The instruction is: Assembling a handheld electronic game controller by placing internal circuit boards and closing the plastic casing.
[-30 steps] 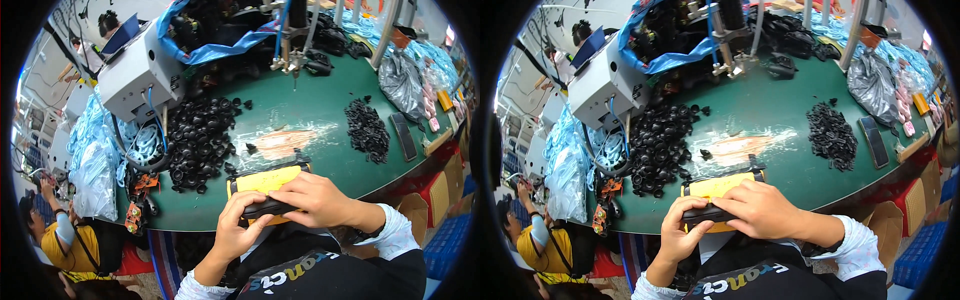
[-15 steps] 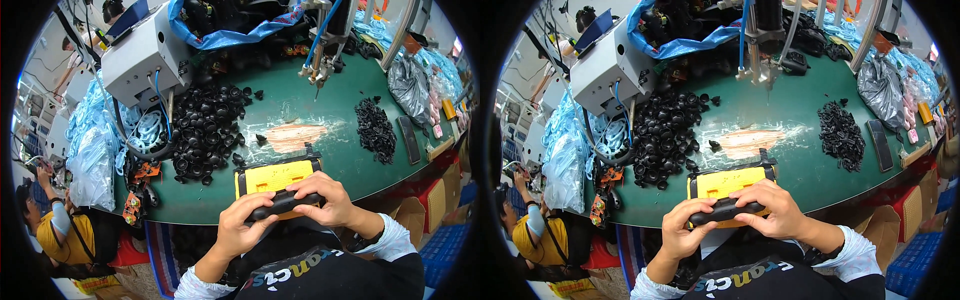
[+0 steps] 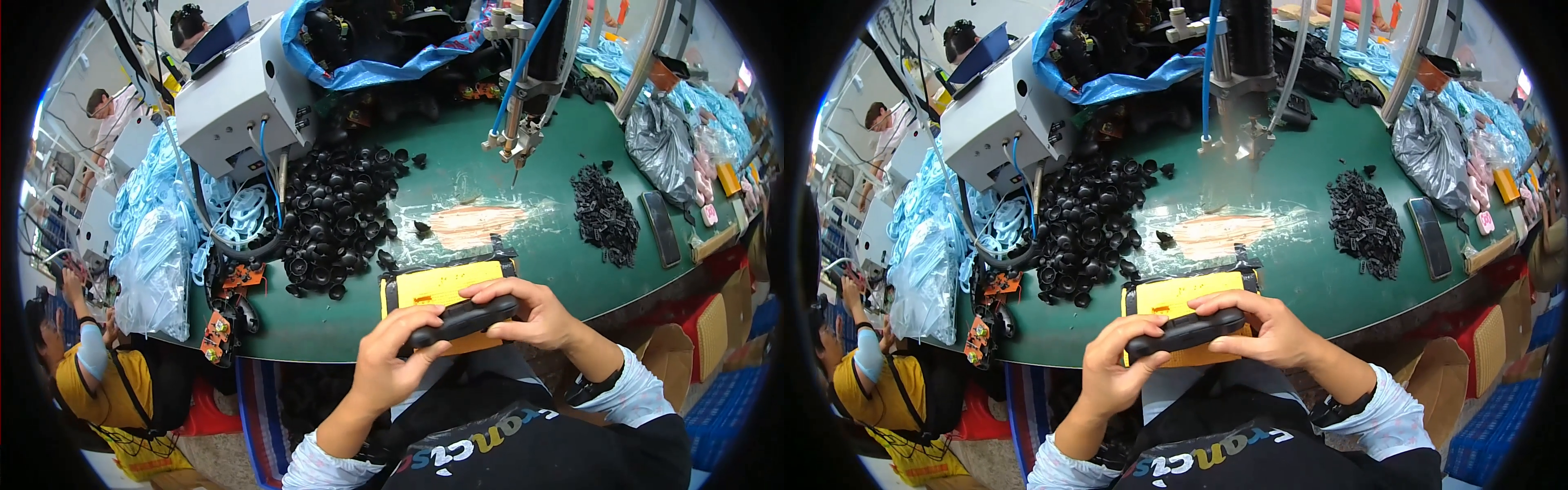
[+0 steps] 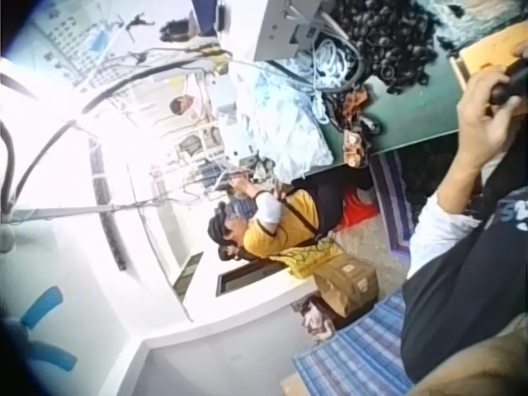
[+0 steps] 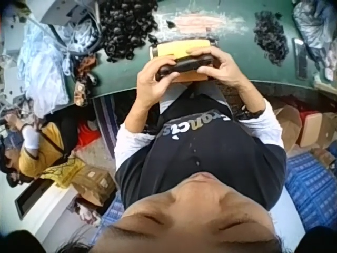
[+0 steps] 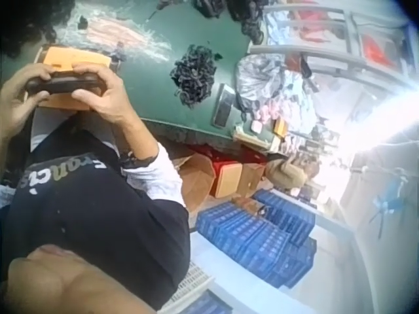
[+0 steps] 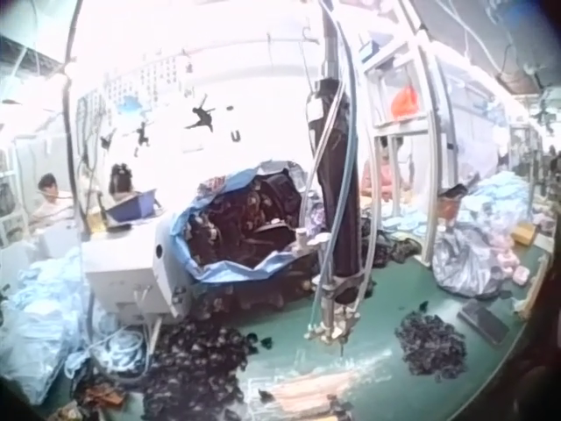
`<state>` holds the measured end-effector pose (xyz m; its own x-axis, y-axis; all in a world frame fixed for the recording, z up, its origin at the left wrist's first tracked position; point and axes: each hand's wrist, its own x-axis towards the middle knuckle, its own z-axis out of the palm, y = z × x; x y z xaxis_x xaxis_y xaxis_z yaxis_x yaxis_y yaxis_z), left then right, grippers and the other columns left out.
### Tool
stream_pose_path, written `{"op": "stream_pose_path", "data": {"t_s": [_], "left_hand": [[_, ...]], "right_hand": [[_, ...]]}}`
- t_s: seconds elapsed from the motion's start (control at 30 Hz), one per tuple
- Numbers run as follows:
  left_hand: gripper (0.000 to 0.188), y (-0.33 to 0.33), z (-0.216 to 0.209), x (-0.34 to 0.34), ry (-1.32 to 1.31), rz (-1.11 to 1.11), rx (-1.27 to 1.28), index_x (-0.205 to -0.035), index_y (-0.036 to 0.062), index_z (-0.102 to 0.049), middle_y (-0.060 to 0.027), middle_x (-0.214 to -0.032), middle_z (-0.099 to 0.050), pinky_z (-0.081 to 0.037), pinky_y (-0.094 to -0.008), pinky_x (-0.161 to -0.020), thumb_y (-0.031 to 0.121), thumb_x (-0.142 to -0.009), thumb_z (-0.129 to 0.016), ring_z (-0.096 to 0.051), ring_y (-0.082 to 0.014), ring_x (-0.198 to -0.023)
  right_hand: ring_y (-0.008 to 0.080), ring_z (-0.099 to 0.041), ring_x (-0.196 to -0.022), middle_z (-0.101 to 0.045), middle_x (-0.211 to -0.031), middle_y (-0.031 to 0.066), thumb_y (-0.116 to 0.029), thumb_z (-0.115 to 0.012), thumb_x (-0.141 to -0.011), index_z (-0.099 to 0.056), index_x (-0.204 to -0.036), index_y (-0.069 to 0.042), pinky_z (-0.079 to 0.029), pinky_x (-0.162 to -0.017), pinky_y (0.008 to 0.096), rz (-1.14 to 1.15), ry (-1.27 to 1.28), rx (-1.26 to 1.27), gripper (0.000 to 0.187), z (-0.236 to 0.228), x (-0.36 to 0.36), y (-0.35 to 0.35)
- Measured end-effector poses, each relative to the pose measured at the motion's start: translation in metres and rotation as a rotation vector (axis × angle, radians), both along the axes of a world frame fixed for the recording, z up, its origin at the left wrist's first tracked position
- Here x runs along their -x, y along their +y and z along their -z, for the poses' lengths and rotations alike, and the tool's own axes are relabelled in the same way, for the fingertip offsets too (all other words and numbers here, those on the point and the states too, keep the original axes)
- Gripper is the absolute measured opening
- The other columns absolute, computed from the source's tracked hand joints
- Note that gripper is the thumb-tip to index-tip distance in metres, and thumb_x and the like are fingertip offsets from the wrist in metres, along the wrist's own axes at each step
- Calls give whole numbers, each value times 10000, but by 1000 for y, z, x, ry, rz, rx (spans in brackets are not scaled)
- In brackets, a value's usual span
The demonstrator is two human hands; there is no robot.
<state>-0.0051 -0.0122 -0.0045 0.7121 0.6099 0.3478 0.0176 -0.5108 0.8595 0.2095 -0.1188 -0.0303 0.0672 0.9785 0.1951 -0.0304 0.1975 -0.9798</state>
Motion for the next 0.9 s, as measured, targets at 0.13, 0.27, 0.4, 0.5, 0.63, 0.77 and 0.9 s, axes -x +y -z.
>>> {"op": "stream_pose_path", "data": {"t_s": [0.13,0.27,0.4,0.5,0.63,0.77,0.9], "left_hand": [[280,17,9,3,-6,64,167,-1020,-9,-636,-163,-1105,-668,-483,-353,-938,5,-774,-769,-637,-256,-1063],[275,35,13,1,-60,67,325,-1026,0,-649,-149,-1110,-673,-488,-346,-928,30,-781,-770,-641,-245,-1058],[301,45,-10,-15,-71,81,-11,-1016,12,-667,-127,-1121,-696,-500,-362,-929,16,-737,-780,-655,-263,-1075],[331,44,11,-17,7,73,-513,-1025,36,-680,-123,-1152,-688,-505,-398,-937,-2,-710,-773,-647,-286,-1116],[279,7,35,7,149,83,-644,-1061,30,-691,-96,-1186,-677,-491,-401,-955,79,-787,-709,-616,-267,-1171],[482,2,15,-6,252,74,-519,-1210,68,-637,-152,-1343,-559,-364,-506,-1049,168,-754,-758,-531,-316,-1241],[637,15,32,-36,400,162,-669,-1326,216,-576,-163,-1447,-436,-339,-528,-1042,217,-726,-792,-442,-374,-1279]], "right_hand": [[259,-684,-1024,-713,-1062,132,-69,-783,-771,-673,-1086,-23,-518,-926,349,63,-317,-136,337,-3,-9,10],[259,-707,-939,-720,-999,131,-118,-816,-744,-678,-1069,-17,-535,-872,340,95,-477,-176,367,-14,-14,27],[265,-673,-1056,-695,-1129,143,-18,-785,-731,-678,-1110,-33,-538,-899,356,70,-508,-224,395,-32,-36,34],[306,-646,-1121,-680,-1175,133,-12,-779,-722,-679,-1127,-49,-523,-964,393,121,-856,-451,419,-18,-38,21],[364,-515,-1284,-607,-1313,110,1,-713,-770,-658,-1208,-76,-452,-1059,436,-6,-995,-383,448,20,-26,-19],[380,-459,-1333,-577,-1363,107,-45,-721,-774,-660,-1207,-60,-400,-1096,452,-118,-783,-194,438,3,-26,-19],[306,-642,-1094,-681,-1160,146,-59,-718,-768,-692,-1043,-5,-492,-975,410,199,-966,-216,281,-34,-48,1]]}}
